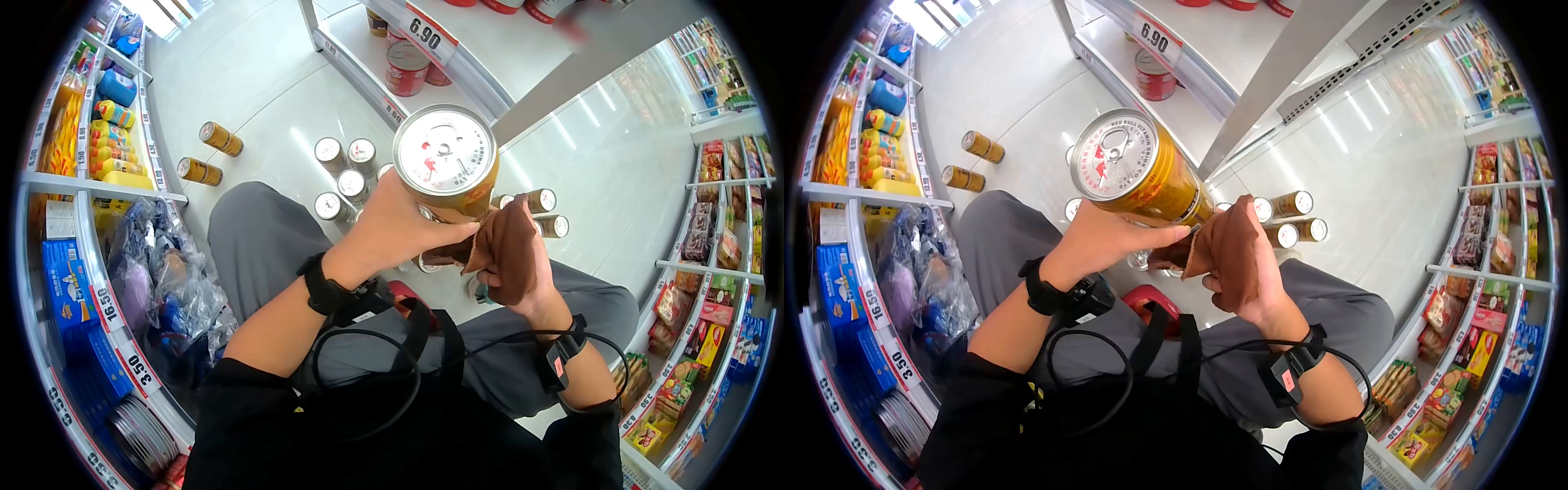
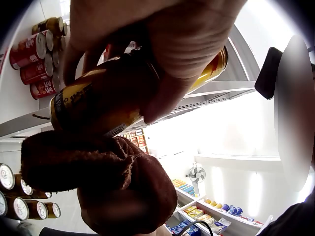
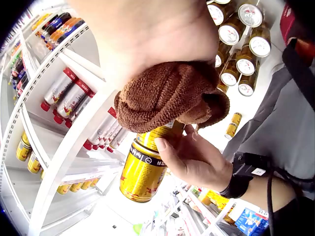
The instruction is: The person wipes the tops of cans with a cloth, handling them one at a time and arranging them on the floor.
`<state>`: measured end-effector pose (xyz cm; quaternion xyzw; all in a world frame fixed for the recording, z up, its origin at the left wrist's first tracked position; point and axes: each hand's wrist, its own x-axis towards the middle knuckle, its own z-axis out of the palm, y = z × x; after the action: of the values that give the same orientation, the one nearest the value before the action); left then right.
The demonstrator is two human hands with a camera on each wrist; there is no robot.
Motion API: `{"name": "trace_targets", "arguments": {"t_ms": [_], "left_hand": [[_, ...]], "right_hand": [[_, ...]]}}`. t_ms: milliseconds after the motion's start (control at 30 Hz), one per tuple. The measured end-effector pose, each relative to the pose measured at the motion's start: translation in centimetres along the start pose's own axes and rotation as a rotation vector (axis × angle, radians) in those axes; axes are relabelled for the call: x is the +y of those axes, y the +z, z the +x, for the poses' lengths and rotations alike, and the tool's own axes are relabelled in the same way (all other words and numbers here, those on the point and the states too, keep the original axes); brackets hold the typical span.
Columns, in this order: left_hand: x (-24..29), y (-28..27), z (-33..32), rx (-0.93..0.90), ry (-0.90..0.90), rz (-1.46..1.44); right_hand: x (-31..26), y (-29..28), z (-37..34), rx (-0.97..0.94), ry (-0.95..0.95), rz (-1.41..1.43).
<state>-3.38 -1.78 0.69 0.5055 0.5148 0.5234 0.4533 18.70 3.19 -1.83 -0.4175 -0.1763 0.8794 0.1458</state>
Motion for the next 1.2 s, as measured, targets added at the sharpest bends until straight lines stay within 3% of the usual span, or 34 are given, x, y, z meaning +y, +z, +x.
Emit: {"name": "trace_targets", "arguments": {"t_ms": [167,233,300,367,400,433,500,633,667,700,800,900,1033,1067,1100,1167,1200], "left_hand": [[-0.4,0.3,0.3,-0.061,0.018,-0.072],[-1.0,0.6,0.2,0.0,0.2,-0.071],[-1.4,0.9,0.4,-0.01,0.237,-0.071],[-1.7,1.7,0.4,0.106,0.201,-0.389],[-2.2,1.9,0.2,0.181,0.303,-0.302],[-2.7,2.0,0.1,0.182,0.3,-0.3],[-3.1,1.9,0.1,0.264,0.338,-0.28],[-3.3,0.4,0.0,0.215,0.515,-0.091],[-2.7,1.1,-0.2,0.354,0.425,-0.209],[-3.1,0.3,0.0,0.262,0.535,-0.036],[-3.9,-0.3,-1.2,0.292,0.389,0.294],[-7.6,-0.5,-1.8,0.219,0.34,0.313],[-7.0,0.5,-2.0,0.154,0.26,0.118],[-5.3,0.7,-1.8,0.208,0.449,0.163],[-4.3,0.8,-1.4,0.196,0.444,0.159],[-3.5,0.9,-0.7,0.158,0.667,0.471],[-3.8,1.1,-0.7,0.144,0.653,0.491]], "right_hand": [[0.3,2.1,-0.1,0.087,-0.009,0.114],[0.3,2.9,-0.6,0.076,0.011,0.056],[0.7,2.7,-0.6,0.063,0.03,0.001],[1.3,1.5,0.0,-0.065,0.143,0.081],[1.7,3.1,0.0,0.05,0.04,0.04],[1.8,2.9,0.0,0.048,0.043,0.042],[1.5,2.1,0.4,-0.037,-0.128,-0.29],[0.3,1.6,0.9,-0.188,-0.482,-0.938],[-0.3,3.0,-0.2,0.02,-0.718,-1.324],[-0.9,3.3,-0.6,0.028,-0.718,-1.313],[-2.3,2.5,-1.4,0.017,-0.912,-1.15],[-3.3,2.1,-2.4,0.04,-1.038,-0.997],[-3.5,2.3,-3.3,0.031,-1.053,-0.851],[-3.7,2.3,-3.4,0.032,-1.068,-0.849],[-3.8,2.4,-3.6,0.033,-1.082,-0.848],[-4.2,2.8,-3.9,0.061,-1.088,-0.849],[-4.4,2.8,-4.0,0.04,-1.129,-0.889]]}}
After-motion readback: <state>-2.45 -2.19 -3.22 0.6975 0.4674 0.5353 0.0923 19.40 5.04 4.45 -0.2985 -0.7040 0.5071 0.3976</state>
